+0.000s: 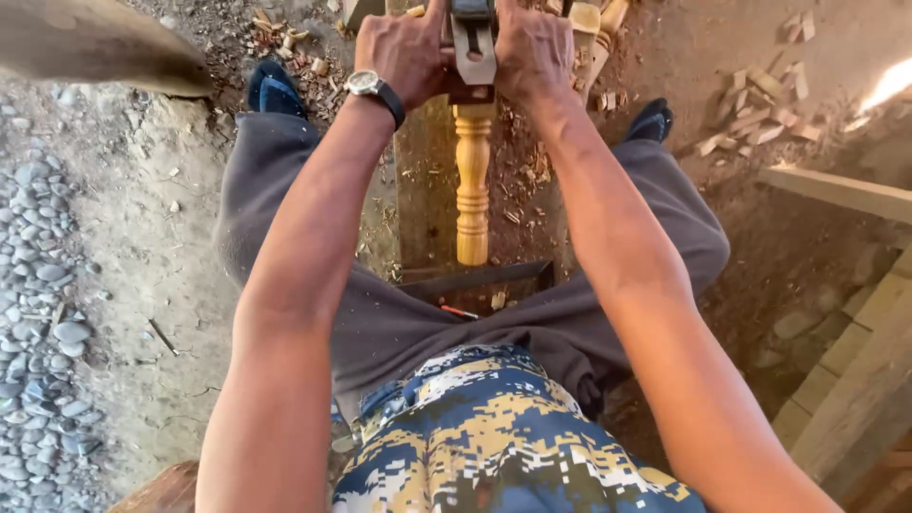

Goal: Planing a turned wooden furniture leg using a hand plane

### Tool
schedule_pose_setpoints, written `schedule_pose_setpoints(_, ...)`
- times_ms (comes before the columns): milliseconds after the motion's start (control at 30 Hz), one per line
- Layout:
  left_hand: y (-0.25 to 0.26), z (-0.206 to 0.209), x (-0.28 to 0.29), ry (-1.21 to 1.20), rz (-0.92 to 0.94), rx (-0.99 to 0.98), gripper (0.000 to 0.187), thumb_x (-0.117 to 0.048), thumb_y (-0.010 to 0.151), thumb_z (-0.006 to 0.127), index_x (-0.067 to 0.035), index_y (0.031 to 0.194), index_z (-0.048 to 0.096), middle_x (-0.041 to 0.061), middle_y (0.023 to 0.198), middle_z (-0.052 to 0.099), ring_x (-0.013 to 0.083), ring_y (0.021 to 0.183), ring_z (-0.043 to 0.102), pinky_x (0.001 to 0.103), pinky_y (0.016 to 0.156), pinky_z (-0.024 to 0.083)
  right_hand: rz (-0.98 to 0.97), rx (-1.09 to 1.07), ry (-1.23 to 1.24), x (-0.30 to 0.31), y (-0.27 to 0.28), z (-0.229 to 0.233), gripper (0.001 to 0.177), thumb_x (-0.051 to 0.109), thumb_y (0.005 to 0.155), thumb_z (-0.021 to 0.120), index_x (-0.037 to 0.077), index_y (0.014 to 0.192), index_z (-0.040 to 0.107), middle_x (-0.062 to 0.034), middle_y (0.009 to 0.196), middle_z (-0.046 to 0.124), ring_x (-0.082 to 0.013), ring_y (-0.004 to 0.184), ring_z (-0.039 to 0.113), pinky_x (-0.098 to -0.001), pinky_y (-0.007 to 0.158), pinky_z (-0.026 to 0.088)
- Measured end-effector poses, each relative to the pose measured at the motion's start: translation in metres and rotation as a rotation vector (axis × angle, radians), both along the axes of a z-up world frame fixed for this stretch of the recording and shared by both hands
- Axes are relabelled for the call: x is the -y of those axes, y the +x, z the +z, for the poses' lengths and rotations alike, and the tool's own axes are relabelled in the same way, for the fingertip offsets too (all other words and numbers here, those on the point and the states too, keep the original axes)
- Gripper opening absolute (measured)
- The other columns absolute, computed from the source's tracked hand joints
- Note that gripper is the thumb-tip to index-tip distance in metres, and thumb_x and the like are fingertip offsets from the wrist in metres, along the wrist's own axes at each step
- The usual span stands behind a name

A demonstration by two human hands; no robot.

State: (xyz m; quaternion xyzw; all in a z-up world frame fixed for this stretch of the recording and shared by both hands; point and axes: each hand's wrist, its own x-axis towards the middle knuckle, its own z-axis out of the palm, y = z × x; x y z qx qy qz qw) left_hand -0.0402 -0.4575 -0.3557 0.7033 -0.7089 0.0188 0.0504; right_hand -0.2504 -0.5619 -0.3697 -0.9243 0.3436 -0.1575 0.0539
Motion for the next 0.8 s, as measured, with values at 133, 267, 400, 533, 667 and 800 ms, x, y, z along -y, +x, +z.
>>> schedule_pose_setpoints(133,-0.017,0.0,-0.034,0.274,0.028,-0.06,0.088,-0.052,0.106,0.088,-0.021,0.165,0.03,-0.002,0.066,0.063,0.0183,0.047,0.053,0.031,0.045,0.048,0.073,0.027,0.129,-0.037,-0.019,-0.009,0.103,0.084,0.121,0.076,0.002,0.174,0.041,0.014,0.068,0.048,-0.0049,0.05,0.038,-0.0256,0.042,0.03)
schedule_pose_setpoints(267,-0.051,0.016,-0.123,0.347,0.003,-0.13,0.093,-0.043,0.121,0.075,-0.011,0.181,0.01,-0.007,0.06,0.058,0.0142,0.042,0.047,0.027,0.038,0.042,0.008,-0.066,0.169,-0.137,-0.06,0.002,0.122,0.094,0.119,0.062,-0.003,0.181,0.022,0.0095,0.064,0.055,-0.0057,0.045,0.041,-0.0266,0.04,0.037)
schedule_pose_setpoints(400,-0.075,0.034,-0.181,0.528,0.009,-0.239,0.089,-0.043,0.118,0.069,-0.016,0.18,0.011,-0.002,0.056,0.065,0.0191,0.04,0.057,0.03,0.038,0.048,-0.04,-0.134,0.347,-0.201,-0.084,0.022,0.117,0.08,0.115,0.065,0.004,0.184,0.01,0.0022,0.065,0.067,-0.0084,0.043,0.048,-0.0283,0.038,0.038)
schedule_pose_setpoints(533,-0.044,0.044,-0.112,0.529,-0.037,-0.146,0.093,-0.019,0.116,0.069,-0.01,0.183,0.005,0.0,0.061,0.065,0.0177,0.043,0.059,0.029,0.036,0.051,-0.017,-0.178,0.238,-0.136,-0.053,0.029,0.098,0.047,0.129,0.075,0.006,0.185,0.005,0.0043,0.066,0.065,-0.0105,0.044,0.048,-0.0248,0.04,0.04)
schedule_pose_setpoints(667,-0.016,0.01,-0.061,0.2,-0.059,0.038,0.1,-0.073,0.119,0.076,-0.015,0.18,0.023,-0.009,0.057,0.051,0.0077,0.041,0.044,0.026,0.034,0.04,-0.01,-0.101,0.114,-0.073,-0.028,0.016,0.099,0.074,0.131,0.068,-0.003,0.18,0.028,0.0099,0.067,0.063,-0.0049,0.046,0.042,-0.0267,0.038,0.032)
schedule_pose_setpoints(800,-0.018,0.01,-0.056,0.275,-0.026,-0.02,0.096,-0.071,0.116,0.071,-0.014,0.177,0.024,-0.003,0.06,0.061,0.0143,0.044,0.055,0.032,0.039,0.047,-0.016,-0.046,0.099,-0.071,-0.029,0.007,0.095,0.061,0.126,0.078,-0.003,0.178,0.031,0.0088,0.067,0.061,-0.0053,0.045,0.042,-0.0252,0.039,0.034)
